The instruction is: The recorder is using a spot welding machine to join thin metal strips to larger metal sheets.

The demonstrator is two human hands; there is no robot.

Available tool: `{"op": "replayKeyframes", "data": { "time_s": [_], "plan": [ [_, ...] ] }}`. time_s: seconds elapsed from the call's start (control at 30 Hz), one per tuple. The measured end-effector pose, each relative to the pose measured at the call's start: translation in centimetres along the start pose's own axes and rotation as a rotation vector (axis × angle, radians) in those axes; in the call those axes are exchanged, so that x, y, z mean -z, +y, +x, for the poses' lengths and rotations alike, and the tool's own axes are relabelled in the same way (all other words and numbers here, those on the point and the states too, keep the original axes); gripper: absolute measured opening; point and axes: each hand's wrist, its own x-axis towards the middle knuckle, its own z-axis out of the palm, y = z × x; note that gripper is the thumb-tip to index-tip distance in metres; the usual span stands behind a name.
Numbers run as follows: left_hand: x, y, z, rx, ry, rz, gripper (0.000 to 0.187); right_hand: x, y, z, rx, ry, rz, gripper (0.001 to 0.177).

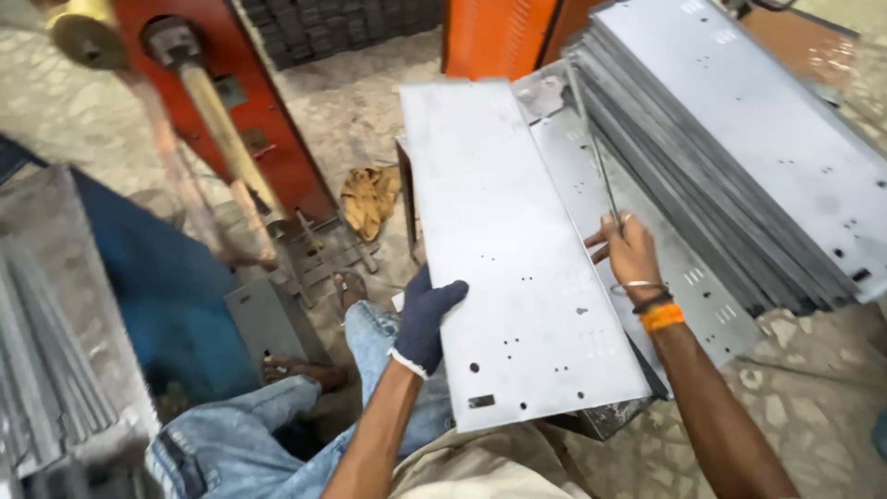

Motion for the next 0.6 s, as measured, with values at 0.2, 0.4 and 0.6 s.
{"op": "replayKeyframes", "data": {
  "time_s": [0.2,0.4,0.6],
  "plan": [
    [2.3,7.4,-7.8,-0.178,0.171,0.041,0.066,-8.8,-4.8,-2.0,-0.025,-0.421,0.668,0.038],
    [4.8,9.6,-11.6,-0.227,0.333,0.18,0.066,-13.9,-11.0,-3.6,0.091,-0.452,0.539,0.04],
    [4.9,9.3,-11.6,-0.278,0.324,0.214,0.067,-15.0,-7.8,-3.5,0.172,-0.434,0.599,0.042]
  ]
}}
